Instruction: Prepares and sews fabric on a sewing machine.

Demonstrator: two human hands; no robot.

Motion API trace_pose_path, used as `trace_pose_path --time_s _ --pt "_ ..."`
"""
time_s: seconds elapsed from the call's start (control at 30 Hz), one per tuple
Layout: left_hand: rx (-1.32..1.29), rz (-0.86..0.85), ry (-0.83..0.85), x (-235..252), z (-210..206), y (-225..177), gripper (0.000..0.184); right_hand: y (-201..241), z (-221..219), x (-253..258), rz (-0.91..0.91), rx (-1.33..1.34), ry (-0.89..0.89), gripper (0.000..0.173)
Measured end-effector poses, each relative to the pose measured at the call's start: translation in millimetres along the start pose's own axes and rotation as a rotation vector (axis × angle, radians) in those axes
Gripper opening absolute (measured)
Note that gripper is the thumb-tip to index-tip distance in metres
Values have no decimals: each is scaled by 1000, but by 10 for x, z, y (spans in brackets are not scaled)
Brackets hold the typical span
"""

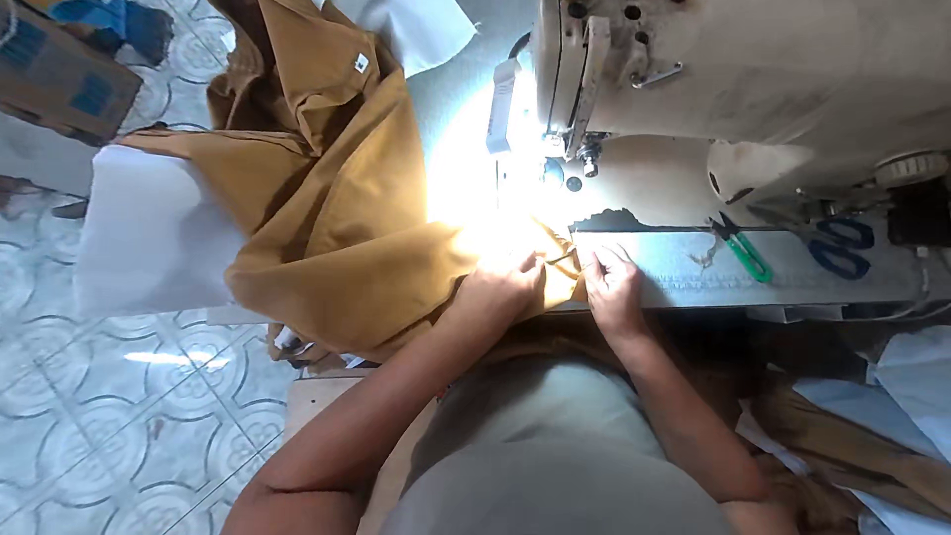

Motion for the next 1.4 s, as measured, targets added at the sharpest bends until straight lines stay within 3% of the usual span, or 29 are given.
trace_pose_path --time_s 0.2,0.37,0.5,0.57,0.73,0.9,1.03,1.13,1.27,1.4 --pt "54 38 25 63 -86 -74 47 61 21 -21 21 38 18 23" --pt "67 86 98 32 -102 -94 31 290 -67 -75 198 -164 89 22" --pt "-89 112 191 32 69 -60 19 363 -192 -115 258 -343 113 27" --pt "-135 39 115 118 180 -19 16 373 -209 -127 260 -365 124 28" --pt "-228 -221 -62 327 45 337 35 326 -74 -190 151 -442 163 35" --pt "-257 -211 -242 372 24 520 33 220 15 -182 17 -356 95 24" --pt "-229 -126 -205 353 28 530 36 215 39 -93 26 -226 34 22" --pt "-183 -157 -234 368 5 543 38 203 47 -38 42 -220 30 20" --pt "-204 -156 -227 356 1 515 42 257 156 64 185 -163 -40 13" --pt "-231 -101 -198 350 -12 465 41 223 188 112 256 -256 139 16"
Point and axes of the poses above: each hand's wrist, its own x-axis towards the middle knuckle, its own z-axis out of the back of the hand, y = z × x, the point moved 7 cm from there along x, towards the middle knuckle, and after that the axes turned 15 degrees about -x, right-handed, at the moved point
